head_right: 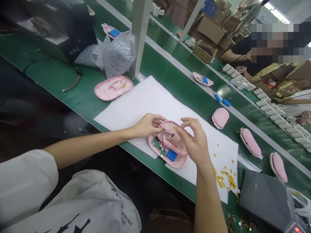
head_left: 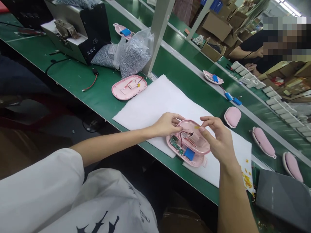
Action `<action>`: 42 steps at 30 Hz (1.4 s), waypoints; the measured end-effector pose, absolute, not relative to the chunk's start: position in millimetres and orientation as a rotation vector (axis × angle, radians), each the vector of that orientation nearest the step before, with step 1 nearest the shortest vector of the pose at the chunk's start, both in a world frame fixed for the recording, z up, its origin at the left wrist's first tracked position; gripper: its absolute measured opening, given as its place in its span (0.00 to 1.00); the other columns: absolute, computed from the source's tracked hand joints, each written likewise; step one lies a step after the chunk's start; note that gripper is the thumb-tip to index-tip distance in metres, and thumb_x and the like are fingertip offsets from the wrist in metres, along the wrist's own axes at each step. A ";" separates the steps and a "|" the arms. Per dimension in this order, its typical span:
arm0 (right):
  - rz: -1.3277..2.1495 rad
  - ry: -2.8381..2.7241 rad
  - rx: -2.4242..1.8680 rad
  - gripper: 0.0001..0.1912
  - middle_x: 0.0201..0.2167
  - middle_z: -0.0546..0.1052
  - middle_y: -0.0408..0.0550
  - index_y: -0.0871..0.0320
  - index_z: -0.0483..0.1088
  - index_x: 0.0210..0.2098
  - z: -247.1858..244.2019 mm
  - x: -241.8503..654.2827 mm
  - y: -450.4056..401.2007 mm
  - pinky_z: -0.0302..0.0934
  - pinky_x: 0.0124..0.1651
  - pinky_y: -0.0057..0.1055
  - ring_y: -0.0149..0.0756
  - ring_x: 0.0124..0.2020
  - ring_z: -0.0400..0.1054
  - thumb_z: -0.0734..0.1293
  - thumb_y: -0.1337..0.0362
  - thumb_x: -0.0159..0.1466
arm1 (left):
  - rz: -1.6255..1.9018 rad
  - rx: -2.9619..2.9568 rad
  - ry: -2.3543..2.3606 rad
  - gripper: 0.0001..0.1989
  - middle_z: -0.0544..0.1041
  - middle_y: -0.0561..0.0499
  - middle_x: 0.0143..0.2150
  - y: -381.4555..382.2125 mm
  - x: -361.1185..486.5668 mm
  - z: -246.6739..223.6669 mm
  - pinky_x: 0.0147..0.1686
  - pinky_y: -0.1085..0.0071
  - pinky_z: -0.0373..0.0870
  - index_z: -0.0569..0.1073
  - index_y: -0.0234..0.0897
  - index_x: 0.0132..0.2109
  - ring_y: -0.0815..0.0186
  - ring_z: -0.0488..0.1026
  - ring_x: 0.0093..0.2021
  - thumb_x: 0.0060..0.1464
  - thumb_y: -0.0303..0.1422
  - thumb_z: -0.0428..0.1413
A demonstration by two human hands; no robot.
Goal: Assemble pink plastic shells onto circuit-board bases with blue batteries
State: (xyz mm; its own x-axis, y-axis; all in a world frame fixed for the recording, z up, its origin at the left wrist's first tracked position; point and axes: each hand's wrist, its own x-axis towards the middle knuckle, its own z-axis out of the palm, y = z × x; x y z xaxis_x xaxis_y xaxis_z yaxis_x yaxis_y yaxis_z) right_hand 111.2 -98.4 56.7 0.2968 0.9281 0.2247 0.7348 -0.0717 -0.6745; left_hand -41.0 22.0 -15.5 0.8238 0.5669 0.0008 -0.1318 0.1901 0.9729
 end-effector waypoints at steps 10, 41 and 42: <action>0.080 -1.718 -2.060 0.15 0.45 0.73 0.52 0.55 0.69 0.29 41.1 94.7 -89.8 0.62 0.50 0.42 0.44 0.47 0.68 0.63 0.53 0.66 | 0.606 1.286 0.383 0.17 0.81 0.40 0.38 18.8 -42.8 -17.2 0.29 0.76 0.75 0.76 0.25 0.47 0.63 0.79 0.36 0.47 0.20 0.59; 0.097 -1.624 -1.960 0.16 0.23 0.76 0.42 0.54 0.73 0.28 38.0 105.2 -103.0 0.61 0.26 0.27 0.32 0.23 0.70 0.66 0.49 0.64 | 0.509 1.811 0.287 0.09 0.79 0.47 0.34 30.5 -55.7 -5.0 0.37 0.72 0.70 0.78 0.32 0.41 0.64 0.75 0.36 0.57 0.32 0.57; -0.053 -1.681 -1.900 0.14 0.25 0.77 0.42 0.54 0.73 0.29 34.9 99.4 -112.4 0.62 0.28 0.26 0.31 0.24 0.71 0.65 0.54 0.66 | 0.479 1.904 0.212 0.11 0.79 0.46 0.36 31.5 -59.3 -0.8 0.38 0.71 0.70 0.77 0.31 0.45 0.64 0.75 0.37 0.57 0.28 0.54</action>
State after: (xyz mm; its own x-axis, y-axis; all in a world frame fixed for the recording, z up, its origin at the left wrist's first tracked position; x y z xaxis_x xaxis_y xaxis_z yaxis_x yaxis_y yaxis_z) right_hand 99.4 -112.4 34.9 0.1991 0.8926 0.4045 0.9162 -0.0231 -0.4001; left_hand -59.3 31.5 -0.8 0.9021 0.3672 0.2267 -0.0786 -0.3766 0.9230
